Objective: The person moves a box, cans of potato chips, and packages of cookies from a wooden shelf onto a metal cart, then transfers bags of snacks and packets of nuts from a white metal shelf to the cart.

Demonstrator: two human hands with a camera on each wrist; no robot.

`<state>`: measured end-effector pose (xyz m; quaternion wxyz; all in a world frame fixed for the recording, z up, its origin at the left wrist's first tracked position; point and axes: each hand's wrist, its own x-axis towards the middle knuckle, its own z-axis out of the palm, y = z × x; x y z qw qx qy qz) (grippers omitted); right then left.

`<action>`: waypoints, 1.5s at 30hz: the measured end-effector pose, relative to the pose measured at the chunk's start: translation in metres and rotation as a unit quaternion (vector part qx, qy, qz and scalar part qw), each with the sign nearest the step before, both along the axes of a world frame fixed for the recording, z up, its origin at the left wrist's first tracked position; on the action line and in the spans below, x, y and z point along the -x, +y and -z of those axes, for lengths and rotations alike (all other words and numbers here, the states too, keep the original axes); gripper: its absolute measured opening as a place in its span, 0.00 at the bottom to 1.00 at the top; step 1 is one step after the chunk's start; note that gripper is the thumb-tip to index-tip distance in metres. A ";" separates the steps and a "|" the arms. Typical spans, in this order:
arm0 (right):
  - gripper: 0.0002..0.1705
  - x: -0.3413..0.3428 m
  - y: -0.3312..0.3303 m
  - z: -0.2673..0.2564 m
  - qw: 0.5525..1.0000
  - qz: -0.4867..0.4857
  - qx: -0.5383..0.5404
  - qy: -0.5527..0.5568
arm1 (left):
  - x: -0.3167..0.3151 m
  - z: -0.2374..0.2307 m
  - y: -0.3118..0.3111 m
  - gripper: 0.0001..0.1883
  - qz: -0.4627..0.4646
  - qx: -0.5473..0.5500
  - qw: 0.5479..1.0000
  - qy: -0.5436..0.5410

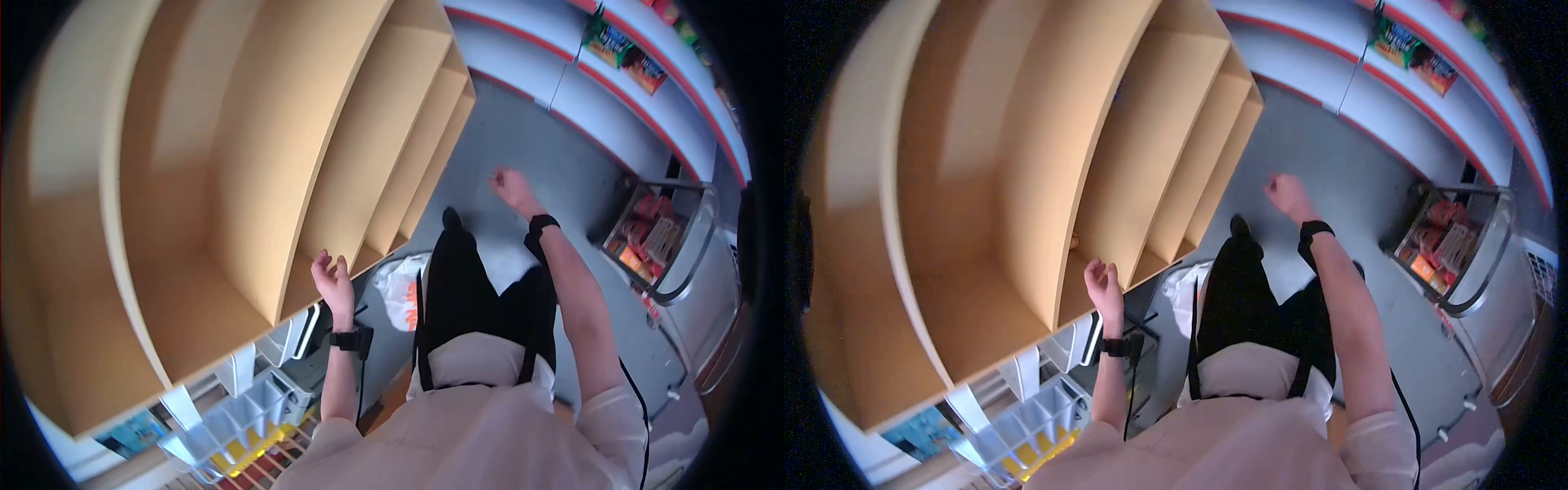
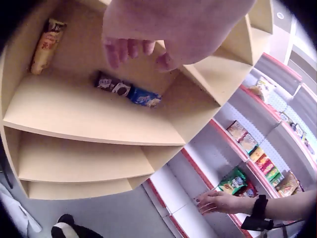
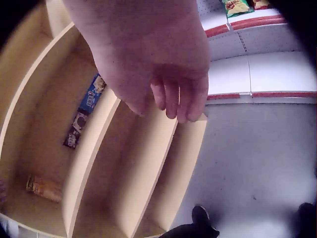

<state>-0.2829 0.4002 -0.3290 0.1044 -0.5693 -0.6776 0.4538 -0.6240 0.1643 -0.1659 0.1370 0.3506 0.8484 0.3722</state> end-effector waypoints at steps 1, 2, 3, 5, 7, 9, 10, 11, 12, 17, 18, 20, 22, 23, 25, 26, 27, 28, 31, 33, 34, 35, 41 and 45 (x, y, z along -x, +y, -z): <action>0.16 0.024 0.008 -0.007 0.999 0.020 0.007 0.032 | 0.024 0.013 0.008 0.22 -0.007 -0.001 1.000 0.017; 0.16 0.045 0.013 -0.009 0.999 0.026 0.024 0.029 | 0.045 0.028 0.017 0.22 -0.013 -0.003 0.999 0.035; 0.16 0.069 0.016 -0.013 0.998 0.011 0.021 0.065 | 0.060 0.033 0.029 0.18 -0.040 -0.004 0.998 0.041; 0.15 0.110 0.029 -0.014 0.994 0.004 0.039 0.103 | 0.101 0.048 0.049 0.16 -0.048 0.043 0.998 -0.001; 0.13 0.153 0.046 -0.011 0.990 -0.069 -0.025 0.118 | 0.141 0.052 0.054 0.14 -0.085 0.066 0.993 -0.053; 0.13 0.189 0.058 -0.005 0.988 -0.088 -0.025 0.125 | 0.175 0.061 0.058 0.14 -0.108 0.092 0.990 0.026; 0.12 0.205 0.066 0.000 0.985 -0.111 -0.043 0.125 | 0.189 0.073 0.058 0.15 -0.114 0.070 0.987 0.088; 0.12 0.216 0.074 0.000 0.985 -0.107 -0.029 0.134 | 0.203 0.084 0.058 0.17 -0.123 0.050 0.980 0.151; 0.11 0.224 0.079 -0.003 0.981 -0.109 -0.074 0.142 | 0.226 0.094 0.049 0.17 -0.118 0.064 0.978 0.158; 0.11 0.265 0.070 0.014 0.966 -0.095 -0.132 0.199 | 0.280 0.095 0.033 0.27 -0.092 0.001 0.978 0.185; 0.11 0.274 0.063 0.019 0.964 -0.101 -0.126 0.213 | 0.291 0.094 0.027 0.28 -0.108 0.026 0.973 0.200; 0.11 0.287 0.049 0.027 0.960 -0.105 -0.117 0.233 | 0.312 0.090 0.016 0.29 -0.157 0.046 0.966 0.198; 0.11 0.295 0.036 0.033 0.950 -0.127 -0.102 0.265 | 0.333 0.088 0.007 0.30 -0.221 0.031 0.961 0.163; 0.11 0.297 0.031 0.038 0.950 -0.127 -0.100 0.267 | 0.343 0.090 0.003 0.30 -0.254 0.021 0.956 0.143; 0.10 0.301 0.022 0.050 0.938 -0.152 -0.077 0.302 | 0.349 0.093 0.004 0.30 -0.287 0.012 0.950 0.126; 0.10 0.304 0.018 0.055 0.937 -0.152 -0.074 0.305 | 0.351 0.097 0.005 0.29 -0.254 -0.023 0.954 0.155; 0.10 0.306 0.014 0.060 0.938 -0.174 -0.067 0.291 | 0.358 0.095 0.001 0.29 -0.237 -0.040 0.956 0.171; 0.09 0.309 0.010 0.063 0.939 -0.196 -0.059 0.277 | 0.366 0.094 -0.003 0.28 -0.219 -0.056 0.956 0.187; 0.09 0.316 0.003 0.070 0.938 -0.189 -0.075 0.281 | 0.352 0.083 0.004 0.29 -0.219 -0.007 0.952 0.213; 0.09 0.315 0.008 0.065 0.938 -0.197 -0.053 0.280 | 0.312 0.073 0.020 0.30 -0.200 0.125 0.933 0.273; 0.10 0.314 0.011 0.063 0.938 -0.205 -0.028 0.279 | 0.299 0.070 0.026 0.30 -0.167 0.220 0.902 0.331; 0.13 0.315 0.011 0.065 0.935 -0.200 -0.028 0.291 | 0.288 0.067 0.030 0.31 -0.126 0.297 0.866 0.381; 0.27 0.325 0.021 0.040 0.911 -0.190 -0.121 0.344 | 0.245 0.067 0.076 0.30 -0.201 -0.146 0.965 0.085; 0.46 0.339 0.024 0.011 0.882 -0.214 -0.185 0.377 | 0.190 0.049 0.102 0.31 -0.179 -0.085 0.980 -0.004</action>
